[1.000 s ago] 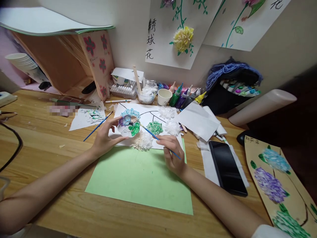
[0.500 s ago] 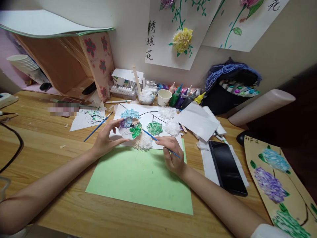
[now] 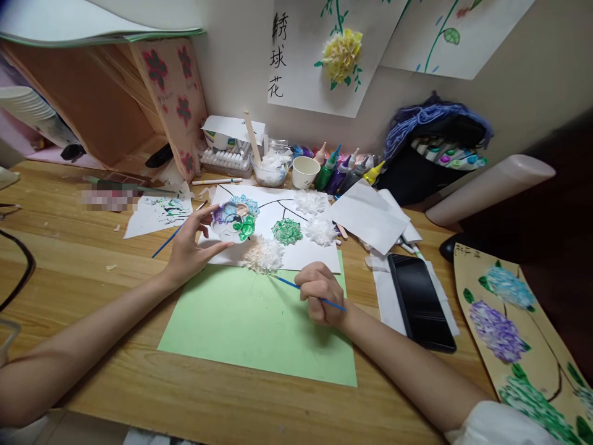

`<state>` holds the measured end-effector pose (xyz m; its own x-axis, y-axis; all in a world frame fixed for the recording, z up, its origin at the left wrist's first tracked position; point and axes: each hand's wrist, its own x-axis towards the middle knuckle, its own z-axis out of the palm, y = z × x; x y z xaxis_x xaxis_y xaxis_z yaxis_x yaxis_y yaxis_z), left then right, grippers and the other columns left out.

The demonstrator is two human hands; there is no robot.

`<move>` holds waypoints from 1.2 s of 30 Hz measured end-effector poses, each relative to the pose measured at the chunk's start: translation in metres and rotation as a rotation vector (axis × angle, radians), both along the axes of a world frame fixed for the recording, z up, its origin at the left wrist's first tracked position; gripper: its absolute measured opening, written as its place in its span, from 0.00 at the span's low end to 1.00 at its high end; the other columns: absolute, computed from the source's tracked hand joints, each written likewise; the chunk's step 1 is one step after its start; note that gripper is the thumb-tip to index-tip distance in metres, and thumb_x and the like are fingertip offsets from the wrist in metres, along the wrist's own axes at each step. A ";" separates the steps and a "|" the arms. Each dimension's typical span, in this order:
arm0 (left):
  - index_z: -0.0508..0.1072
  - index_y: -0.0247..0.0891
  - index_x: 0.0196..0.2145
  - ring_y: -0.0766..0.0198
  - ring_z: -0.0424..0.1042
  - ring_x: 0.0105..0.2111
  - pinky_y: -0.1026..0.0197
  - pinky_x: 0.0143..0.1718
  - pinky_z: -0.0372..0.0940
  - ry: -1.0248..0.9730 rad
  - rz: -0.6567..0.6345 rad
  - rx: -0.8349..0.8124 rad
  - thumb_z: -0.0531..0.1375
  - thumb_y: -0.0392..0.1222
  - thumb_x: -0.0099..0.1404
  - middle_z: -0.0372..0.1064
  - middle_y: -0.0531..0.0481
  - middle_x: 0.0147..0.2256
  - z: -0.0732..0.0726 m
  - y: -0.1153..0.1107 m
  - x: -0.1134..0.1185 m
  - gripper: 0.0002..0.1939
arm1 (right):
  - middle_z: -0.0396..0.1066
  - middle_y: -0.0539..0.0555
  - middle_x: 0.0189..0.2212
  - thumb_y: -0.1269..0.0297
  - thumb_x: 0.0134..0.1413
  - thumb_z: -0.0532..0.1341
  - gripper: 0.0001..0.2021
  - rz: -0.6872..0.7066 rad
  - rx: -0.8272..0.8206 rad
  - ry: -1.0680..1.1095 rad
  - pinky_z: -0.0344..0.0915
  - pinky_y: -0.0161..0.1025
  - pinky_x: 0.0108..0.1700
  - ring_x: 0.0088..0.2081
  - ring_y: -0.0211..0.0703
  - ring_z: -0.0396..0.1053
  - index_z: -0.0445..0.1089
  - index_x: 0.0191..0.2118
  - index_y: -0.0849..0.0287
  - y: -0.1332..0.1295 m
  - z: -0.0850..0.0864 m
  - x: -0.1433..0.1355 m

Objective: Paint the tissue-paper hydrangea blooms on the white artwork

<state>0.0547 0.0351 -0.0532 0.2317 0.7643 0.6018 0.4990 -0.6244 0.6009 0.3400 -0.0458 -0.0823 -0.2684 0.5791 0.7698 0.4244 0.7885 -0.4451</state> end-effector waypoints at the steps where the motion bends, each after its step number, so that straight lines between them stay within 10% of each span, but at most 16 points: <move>1: 0.63 0.41 0.57 0.63 0.68 0.36 0.63 0.32 0.64 0.001 0.001 -0.001 0.67 0.52 0.55 0.70 0.47 0.40 0.000 0.000 0.000 0.35 | 0.69 0.50 0.22 0.63 0.64 0.47 0.13 0.037 0.052 0.001 0.62 0.41 0.29 0.26 0.42 0.65 0.62 0.28 0.53 0.001 0.003 -0.001; 36: 0.63 0.40 0.56 0.62 0.69 0.37 0.61 0.36 0.66 0.019 0.019 0.007 0.68 0.53 0.54 0.70 0.46 0.44 -0.001 0.000 0.000 0.35 | 0.68 0.51 0.23 0.69 0.64 0.47 0.11 0.041 0.081 0.004 0.60 0.40 0.29 0.27 0.40 0.63 0.61 0.30 0.55 0.002 0.013 -0.009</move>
